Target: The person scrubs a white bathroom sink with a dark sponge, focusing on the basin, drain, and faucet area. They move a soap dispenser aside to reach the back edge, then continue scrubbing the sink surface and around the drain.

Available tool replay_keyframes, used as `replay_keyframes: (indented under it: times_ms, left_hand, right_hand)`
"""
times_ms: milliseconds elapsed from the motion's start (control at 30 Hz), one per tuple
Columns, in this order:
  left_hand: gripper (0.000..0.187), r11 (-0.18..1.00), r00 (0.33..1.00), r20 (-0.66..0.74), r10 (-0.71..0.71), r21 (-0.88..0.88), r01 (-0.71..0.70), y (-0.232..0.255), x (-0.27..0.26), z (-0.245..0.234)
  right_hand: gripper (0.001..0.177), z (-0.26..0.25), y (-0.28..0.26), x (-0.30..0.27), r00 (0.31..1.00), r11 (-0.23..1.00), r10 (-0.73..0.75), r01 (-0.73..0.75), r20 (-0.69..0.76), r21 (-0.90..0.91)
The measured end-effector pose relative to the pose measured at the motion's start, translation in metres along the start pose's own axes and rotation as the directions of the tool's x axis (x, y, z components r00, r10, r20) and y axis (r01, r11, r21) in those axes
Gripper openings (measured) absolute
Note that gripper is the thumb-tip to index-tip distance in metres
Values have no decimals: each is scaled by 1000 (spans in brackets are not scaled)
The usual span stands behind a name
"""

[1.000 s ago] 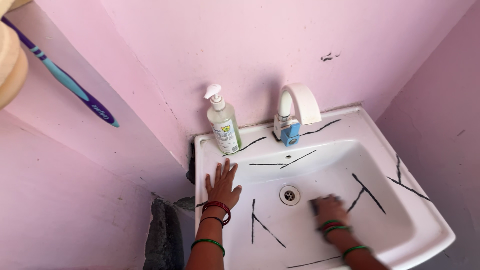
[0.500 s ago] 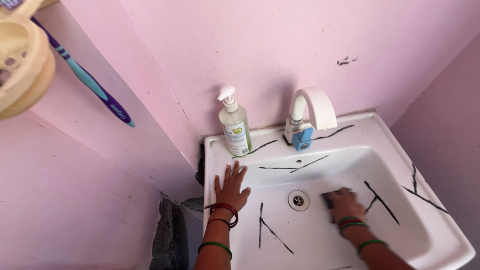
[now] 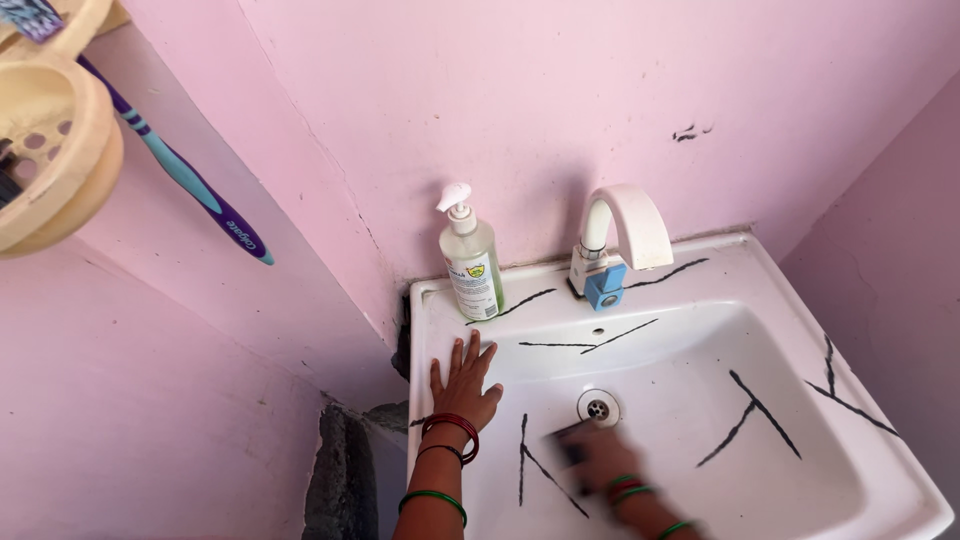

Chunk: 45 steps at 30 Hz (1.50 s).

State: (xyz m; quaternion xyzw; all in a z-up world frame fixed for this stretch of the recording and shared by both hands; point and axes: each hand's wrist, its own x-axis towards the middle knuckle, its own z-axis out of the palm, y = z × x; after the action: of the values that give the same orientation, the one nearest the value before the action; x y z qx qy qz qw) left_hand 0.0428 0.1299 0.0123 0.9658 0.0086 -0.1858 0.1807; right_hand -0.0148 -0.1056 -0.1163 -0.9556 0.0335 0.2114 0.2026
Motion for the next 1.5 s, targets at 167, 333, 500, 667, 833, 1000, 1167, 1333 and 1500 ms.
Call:
replay_keyframes:
  times_ms: [167,333,500,667,833,1000,1167,1333,1500]
  left_hand:
    - [72,1000,1000,4,-7,20,6,1,-2,1]
    - [72,999,1000,0,-11,30,11,2,0,0]
    - [69,1000,1000,-19,11,18,-11,-1,3,3]
    - [61,998,990,-128,52,-18,-55,9,-1,24]
    - [55,978,975,-123,184,-75,-194,21,-20,41]
    - [48,990,991,-34,126,-50,-128,32,-42,40]
    - [45,997,997,33,71,-44,-70,31,-53,43]
    - [43,994,991,83,104,-33,-101,31,-54,48]
    - [43,990,989,80,127,-75,-121,41,-55,53]
  right_hand:
    - [55,-80,98,12,956,904,217,-273,-198,-329]
    - [42,-38,40,-10,978,927,147,-189,-151,-323]
    - [52,30,-24,-37,956,987,-141,157,258,-41]
    - [57,-18,51,-26,878,911,-391,412,276,-21]
    - [36,-111,121,-37,906,855,286,-93,313,-510]
    - [64,-73,30,-76,843,872,-63,307,535,-381]
    - [37,-22,-67,-126,779,778,-576,430,248,458]
    - [41,-48,-54,-144,789,834,-537,444,297,327]
    - [41,-117,32,-140,815,889,-436,457,382,39]
